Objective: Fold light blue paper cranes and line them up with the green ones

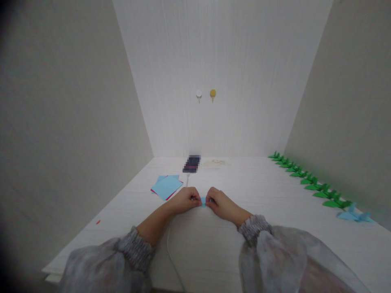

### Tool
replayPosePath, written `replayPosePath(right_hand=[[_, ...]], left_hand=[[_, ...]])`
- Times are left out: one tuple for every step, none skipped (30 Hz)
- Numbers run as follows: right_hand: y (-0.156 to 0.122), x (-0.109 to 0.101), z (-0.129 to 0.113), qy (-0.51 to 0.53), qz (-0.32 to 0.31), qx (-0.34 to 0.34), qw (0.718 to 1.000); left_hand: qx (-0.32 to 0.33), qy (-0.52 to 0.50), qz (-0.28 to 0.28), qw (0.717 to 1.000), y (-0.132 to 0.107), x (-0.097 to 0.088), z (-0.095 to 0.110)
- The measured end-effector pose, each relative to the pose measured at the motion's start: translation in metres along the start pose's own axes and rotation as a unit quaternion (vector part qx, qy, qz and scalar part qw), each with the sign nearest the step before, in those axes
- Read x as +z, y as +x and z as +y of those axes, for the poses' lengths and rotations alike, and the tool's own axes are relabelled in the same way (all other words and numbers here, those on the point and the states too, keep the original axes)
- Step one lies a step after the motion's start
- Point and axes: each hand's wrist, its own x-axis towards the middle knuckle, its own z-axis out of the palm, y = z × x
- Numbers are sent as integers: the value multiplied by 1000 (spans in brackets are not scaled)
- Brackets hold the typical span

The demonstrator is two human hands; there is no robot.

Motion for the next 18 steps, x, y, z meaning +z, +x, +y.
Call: replayPosePath(right_hand=[[1, 1, 1, 6, 4, 11, 1000], [1, 1, 2, 8, 8, 22, 1000], [2, 2, 2, 9, 12, 33, 999], [3, 3, 3, 9, 13, 45, 999], [4, 4, 4, 9, 14, 56, 998], [4, 4, 4, 9, 15, 68, 998], [5, 5, 5, 8, 17, 79, 997], [5, 6, 5, 7, 19, 92, 996], [6, 6, 5, 7, 20, 105, 994], [6, 7, 5, 9, 22, 119, 993], [7, 8, 5, 11, 24, 133, 991], [7, 8, 5, 15, 25, 147, 989], [7, 9, 5, 19, 27, 159, 987], [8, 9, 4, 22, 30, 170, 985], [8, 10, 3, 26, 32, 180, 983], [9, 10, 3, 28, 32, 191, 981], [9, 10, 2, 31, 31, 203, 978], [10, 10, 1, 36, 29, 214, 976]], left_hand=[[-4, 10, 0, 1000, 0, 0, 1], [-10, 21, 0, 1000, 0, 0, 3], [-16, 31, 0, 999, 1, 0, 5], [-22, 38, 0, 999, 1, 0, 6], [-29, 44, 0, 999, 1, 0, 7], [-34, 47, 2, 998, 2, 1, 7], [-37, 48, 5, 998, 2, 2, 7], [-38, 48, 10, 998, 3, 3, 6], [-38, 47, 16, 998, 3, 5, 5], [-38, 46, 21, 998, 3, 6, 4], [-41, 46, 24, 998, 3, 7, 3], [-45, 46, 24, 998, 3, 7, 3], [-54, 46, 23, 997, 3, 7, 3], [-64, 45, 21, 997, 3, 7, 3], [-76, 44, 18, 996, 3, 7, 4], [-89, 41, 15, 995, 3, 7, 5], [-101, 36, 11, 994, 3, 6, 6], [-112, 30, 8, 993, 3, 6, 6]])
